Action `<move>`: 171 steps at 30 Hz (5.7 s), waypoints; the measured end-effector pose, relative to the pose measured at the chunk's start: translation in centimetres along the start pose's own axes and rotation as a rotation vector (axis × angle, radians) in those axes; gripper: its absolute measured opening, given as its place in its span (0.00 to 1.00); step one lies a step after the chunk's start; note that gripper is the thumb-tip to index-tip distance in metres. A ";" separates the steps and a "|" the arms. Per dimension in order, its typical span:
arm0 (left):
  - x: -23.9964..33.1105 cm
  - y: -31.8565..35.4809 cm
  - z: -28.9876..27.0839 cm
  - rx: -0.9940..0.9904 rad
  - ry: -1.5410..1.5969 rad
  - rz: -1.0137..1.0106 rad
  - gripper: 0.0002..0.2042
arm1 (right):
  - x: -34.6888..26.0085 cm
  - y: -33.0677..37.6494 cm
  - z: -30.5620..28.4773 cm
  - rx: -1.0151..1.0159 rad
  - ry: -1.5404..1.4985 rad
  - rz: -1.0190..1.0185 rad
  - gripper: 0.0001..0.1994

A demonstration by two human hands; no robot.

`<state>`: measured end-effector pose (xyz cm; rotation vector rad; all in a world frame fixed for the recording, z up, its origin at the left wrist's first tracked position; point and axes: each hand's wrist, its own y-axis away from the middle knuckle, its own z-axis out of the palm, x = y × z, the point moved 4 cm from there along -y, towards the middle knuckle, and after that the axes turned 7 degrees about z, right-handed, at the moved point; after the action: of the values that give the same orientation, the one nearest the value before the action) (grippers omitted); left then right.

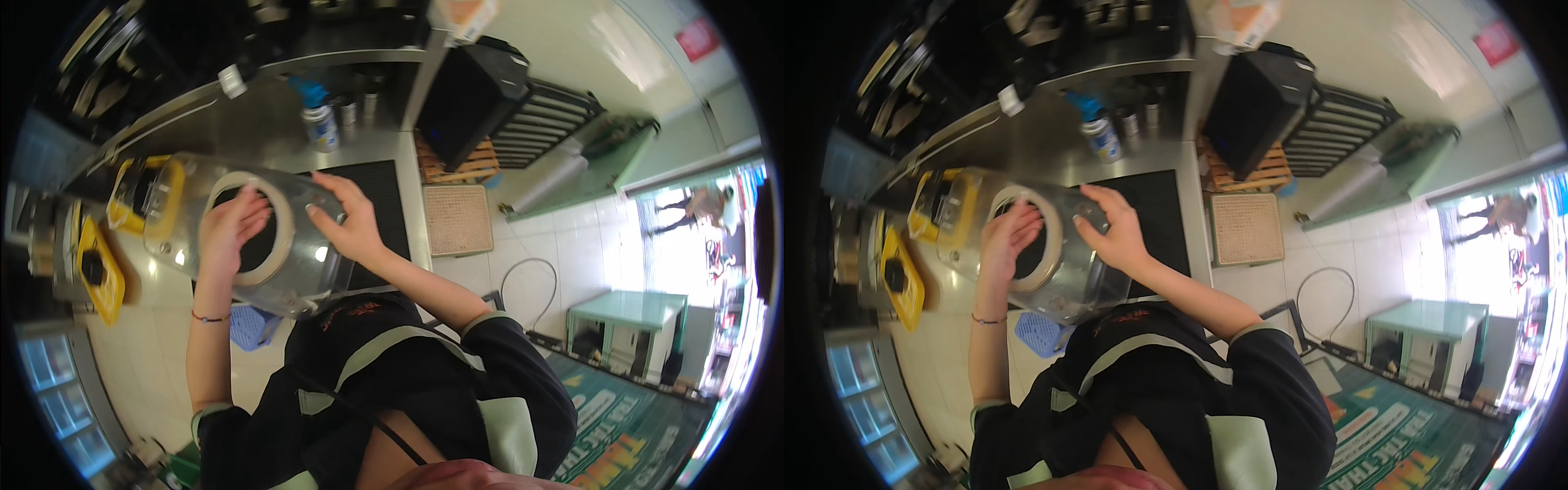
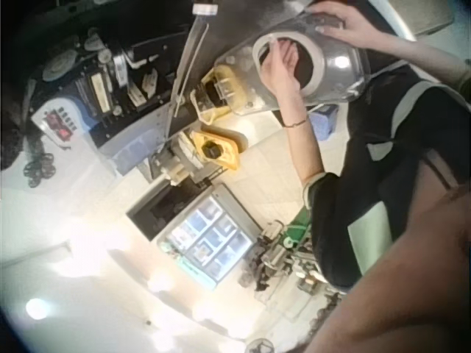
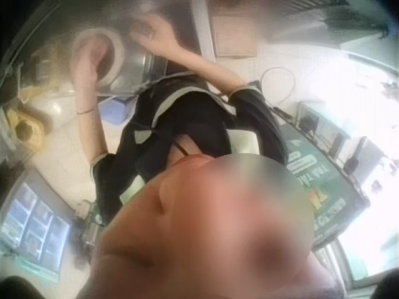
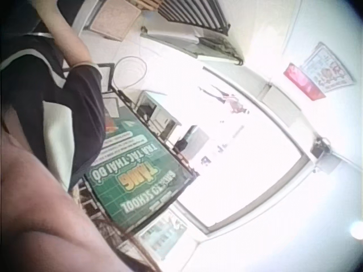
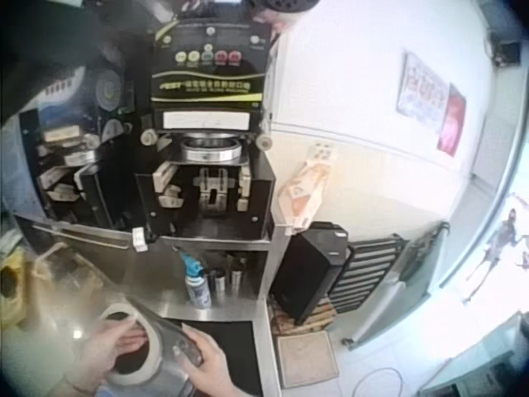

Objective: The person attaches a clear plastic lid and a white seal to a food container, سپس walks across a kitchen to retrieve a plastic-wrapped stack of items from a refrigerator.

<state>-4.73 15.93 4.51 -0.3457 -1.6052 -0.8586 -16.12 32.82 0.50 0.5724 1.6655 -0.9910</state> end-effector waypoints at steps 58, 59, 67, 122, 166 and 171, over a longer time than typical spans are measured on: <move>-4.4 6.6 -20.8 0.239 -0.598 0.200 0.46 | 5.0 -6.9 -0.9 -0.131 0.053 0.575 0.31; -4.4 8.8 -19.5 0.195 -0.521 0.154 0.47 | 5.2 -7.6 -0.8 -0.147 0.097 0.510 0.30; 1.0 13.5 -19.8 0.190 -0.952 0.197 0.25 | -8.0 -5.5 4.9 0.110 0.517 -0.287 0.12; 0.0 -7.4 -12.2 -0.393 -0.758 0.309 0.32 | -3.4 -6.6 15.1 -0.946 0.149 0.615 0.13; 0.0 -7.9 -11.7 -0.431 -0.804 0.233 0.32 | -0.3 -8.5 17.2 -0.799 0.073 0.735 0.14; -0.6 -8.1 -12.3 -0.418 -0.754 0.246 0.32 | -0.8 -7.2 16.4 -0.679 -0.192 1.084 0.12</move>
<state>-1.03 2.05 1.30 -1.2547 -1.9896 -0.9225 -12.53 15.36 2.13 0.7341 1.1268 0.2953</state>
